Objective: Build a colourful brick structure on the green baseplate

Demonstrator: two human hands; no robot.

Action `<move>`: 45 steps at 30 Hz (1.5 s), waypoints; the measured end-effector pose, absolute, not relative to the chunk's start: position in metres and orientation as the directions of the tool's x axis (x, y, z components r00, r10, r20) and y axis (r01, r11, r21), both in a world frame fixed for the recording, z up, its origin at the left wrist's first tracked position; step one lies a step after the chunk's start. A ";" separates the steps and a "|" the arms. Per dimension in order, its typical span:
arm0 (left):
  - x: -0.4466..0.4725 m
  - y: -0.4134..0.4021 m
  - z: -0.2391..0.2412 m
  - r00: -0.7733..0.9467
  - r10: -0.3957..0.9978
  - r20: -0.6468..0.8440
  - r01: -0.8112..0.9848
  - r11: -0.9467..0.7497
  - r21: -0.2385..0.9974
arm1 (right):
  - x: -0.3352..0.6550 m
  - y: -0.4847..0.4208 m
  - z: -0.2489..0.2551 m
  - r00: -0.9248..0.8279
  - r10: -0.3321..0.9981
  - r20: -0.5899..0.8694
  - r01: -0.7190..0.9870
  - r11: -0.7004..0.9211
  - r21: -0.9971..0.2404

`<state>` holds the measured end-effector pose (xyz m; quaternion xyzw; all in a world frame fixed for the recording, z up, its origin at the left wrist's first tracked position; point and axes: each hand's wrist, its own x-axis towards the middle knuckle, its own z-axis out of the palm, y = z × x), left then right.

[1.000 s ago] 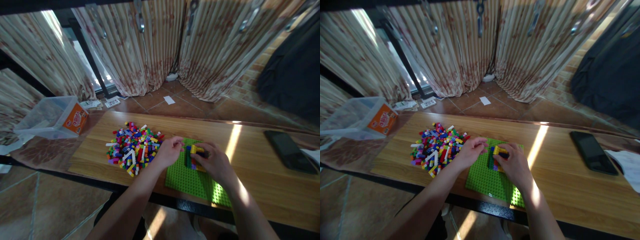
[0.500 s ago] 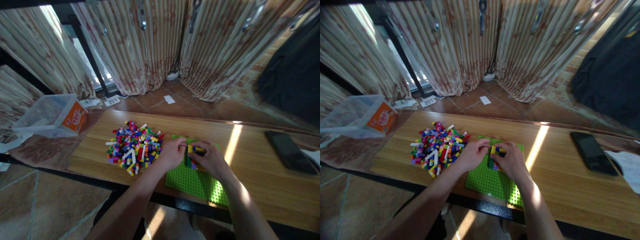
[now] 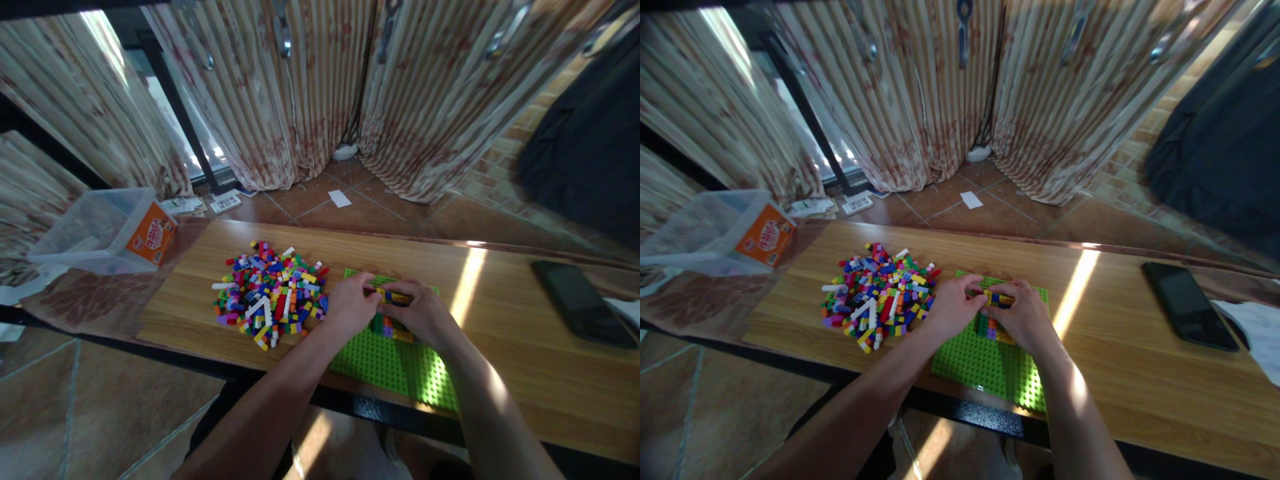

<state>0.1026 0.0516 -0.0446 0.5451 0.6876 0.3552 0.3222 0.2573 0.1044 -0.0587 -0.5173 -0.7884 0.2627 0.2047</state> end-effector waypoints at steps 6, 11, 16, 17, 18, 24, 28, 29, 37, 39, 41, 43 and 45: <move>0.106 0.056 -0.041 -0.240 0.969 -0.061 0.541 0.186 0.820 | 0.258 0.107 -0.064 -0.394 0.913 0.105 0.688 0.369 -0.625; 0.104 0.058 -0.042 -0.234 0.970 -0.073 0.556 0.195 0.808 | 0.258 0.108 -0.066 -0.391 0.919 0.055 0.711 0.339 -0.615; 0.105 0.055 -0.045 -0.225 0.972 -0.072 0.540 0.186 0.821 | 0.259 0.108 -0.068 -0.426 0.902 0.078 0.709 0.386 -0.591; 0.105 0.054 -0.045 -0.225 0.972 -0.071 0.543 0.186 0.819 | 0.260 0.108 -0.068 -0.437 0.896 0.083 0.705 0.398 -0.587; 0.106 0.053 -0.045 -0.221 0.973 -0.071 0.545 0.183 0.818 | 0.261 0.107 -0.068 -0.445 0.891 0.090 0.700 0.408 -0.585; 0.097 0.052 -0.039 -0.192 0.981 -0.026 0.562 0.132 0.817 | 0.270 0.106 -0.063 -0.460 0.886 0.061 0.635 0.376 -0.675; 0.085 0.051 -0.036 -0.194 0.981 0.011 0.516 0.092 0.852 | 0.275 0.105 -0.064 -0.432 0.902 0.020 0.634 0.319 -0.704; 0.082 0.051 -0.036 -0.193 0.981 0.014 0.502 0.086 0.860 | 0.276 0.105 -0.064 -0.419 0.908 0.021 0.633 0.309 -0.710; 0.093 0.040 -0.041 -0.159 0.987 0.025 0.494 0.058 0.867 | 0.270 0.096 -0.058 -0.315 0.933 0.173 0.650 0.345 -0.677; 0.100 0.036 -0.042 -0.138 0.990 0.027 0.529 0.051 0.847 | 0.266 0.093 -0.057 -0.334 0.920 0.204 0.646 0.381 -0.662; 0.106 0.032 -0.043 -0.120 0.992 0.036 0.580 0.041 0.814 | 0.263 0.091 -0.059 -0.365 0.904 0.220 0.652 0.417 -0.633; 0.109 0.029 -0.044 -0.100 0.994 0.051 0.628 0.024 0.778 | 0.261 0.091 -0.062 -0.389 0.896 0.215 0.674 0.436 -0.597; 0.111 0.026 -0.045 -0.083 0.994 0.067 0.663 0.005 0.749 | 0.260 0.091 -0.065 -0.397 0.895 0.202 0.696 0.437 -0.570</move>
